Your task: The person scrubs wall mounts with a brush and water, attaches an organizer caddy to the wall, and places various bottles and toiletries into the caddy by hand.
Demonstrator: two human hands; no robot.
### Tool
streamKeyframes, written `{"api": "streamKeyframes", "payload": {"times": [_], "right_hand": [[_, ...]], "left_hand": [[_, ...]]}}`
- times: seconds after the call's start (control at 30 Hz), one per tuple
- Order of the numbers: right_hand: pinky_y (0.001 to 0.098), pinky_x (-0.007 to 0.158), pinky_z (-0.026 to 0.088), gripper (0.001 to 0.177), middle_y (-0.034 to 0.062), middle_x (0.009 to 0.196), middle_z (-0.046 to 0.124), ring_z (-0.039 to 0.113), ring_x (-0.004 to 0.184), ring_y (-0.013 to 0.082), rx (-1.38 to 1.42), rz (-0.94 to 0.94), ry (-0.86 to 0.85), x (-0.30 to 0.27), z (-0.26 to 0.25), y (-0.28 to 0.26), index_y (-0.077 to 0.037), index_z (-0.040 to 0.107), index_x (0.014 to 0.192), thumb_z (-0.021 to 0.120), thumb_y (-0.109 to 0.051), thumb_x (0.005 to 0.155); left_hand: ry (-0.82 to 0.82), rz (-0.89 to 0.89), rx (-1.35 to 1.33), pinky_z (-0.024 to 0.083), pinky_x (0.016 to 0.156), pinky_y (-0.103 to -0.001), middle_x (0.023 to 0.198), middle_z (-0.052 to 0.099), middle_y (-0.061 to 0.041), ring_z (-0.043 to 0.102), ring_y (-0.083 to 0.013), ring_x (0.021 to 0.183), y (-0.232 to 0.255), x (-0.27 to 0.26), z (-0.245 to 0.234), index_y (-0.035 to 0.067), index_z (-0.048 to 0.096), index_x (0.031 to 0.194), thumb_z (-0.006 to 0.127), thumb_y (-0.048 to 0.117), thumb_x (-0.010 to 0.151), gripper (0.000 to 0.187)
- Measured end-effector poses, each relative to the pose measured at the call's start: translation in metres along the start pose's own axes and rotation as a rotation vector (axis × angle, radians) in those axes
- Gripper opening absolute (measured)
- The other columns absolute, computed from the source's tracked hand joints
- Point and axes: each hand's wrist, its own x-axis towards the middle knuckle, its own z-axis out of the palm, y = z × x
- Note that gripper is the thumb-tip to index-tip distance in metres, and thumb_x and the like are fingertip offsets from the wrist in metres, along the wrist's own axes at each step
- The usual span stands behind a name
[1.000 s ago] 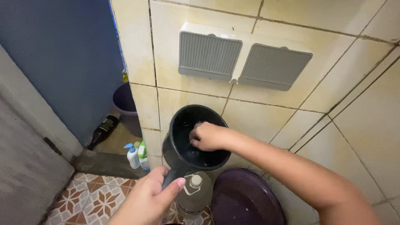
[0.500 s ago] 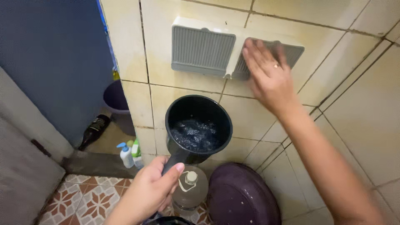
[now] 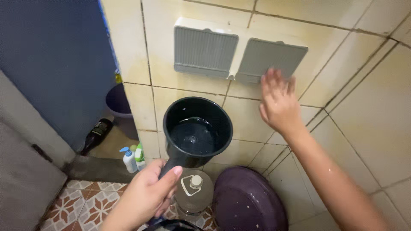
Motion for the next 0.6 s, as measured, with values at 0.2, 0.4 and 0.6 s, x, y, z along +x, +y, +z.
{"api": "streamKeyframes", "payload": {"times": [0.2, 0.4, 0.6], "right_hand": [[0.0654, 0.132, 0.004, 0.085, 0.0171, 0.181, 0.016, 0.014, 0.168, 0.0331, -0.169, 0.267, -0.015, -0.036, -0.003, 0.003, 0.002, 0.032, 0.170, 0.068, -0.009, 0.094], [0.0765, 0.120, 0.000, 0.081, 0.0269, 0.175, 0.004, -0.002, 0.161, 0.0465, -0.132, 0.320, 0.044, -0.020, -0.009, -0.009, -0.038, 0.051, 0.159, 0.069, -0.010, 0.086], [0.0740, 0.123, -0.003, 0.069, 0.0232, 0.175, 0.003, -0.001, 0.162, 0.0409, -0.160, 0.367, 0.049, -0.037, -0.015, -0.002, -0.024, 0.052, 0.166, 0.070, -0.015, 0.099]], "left_hand": [[0.049, -0.100, 0.030, 0.032, 0.033, -0.029, 0.057, 0.052, -0.005, 0.037, -0.0125, 0.032, 0.004, -0.005, -0.002, 0.001, 0.060, 0.108, 0.064, 0.033, 0.095, 0.034], [0.037, -0.054, 0.027, 0.032, 0.033, -0.029, 0.055, 0.050, -0.006, 0.038, -0.0124, 0.033, 0.000, -0.001, -0.001, -0.002, 0.058, 0.100, 0.065, 0.032, 0.096, 0.034], [0.042, -0.061, 0.045, 0.033, 0.032, -0.030, 0.056, 0.051, -0.006, 0.038, -0.0128, 0.033, 0.000, -0.003, -0.004, -0.003, 0.050, 0.091, 0.062, 0.029, 0.096, 0.035]]}}
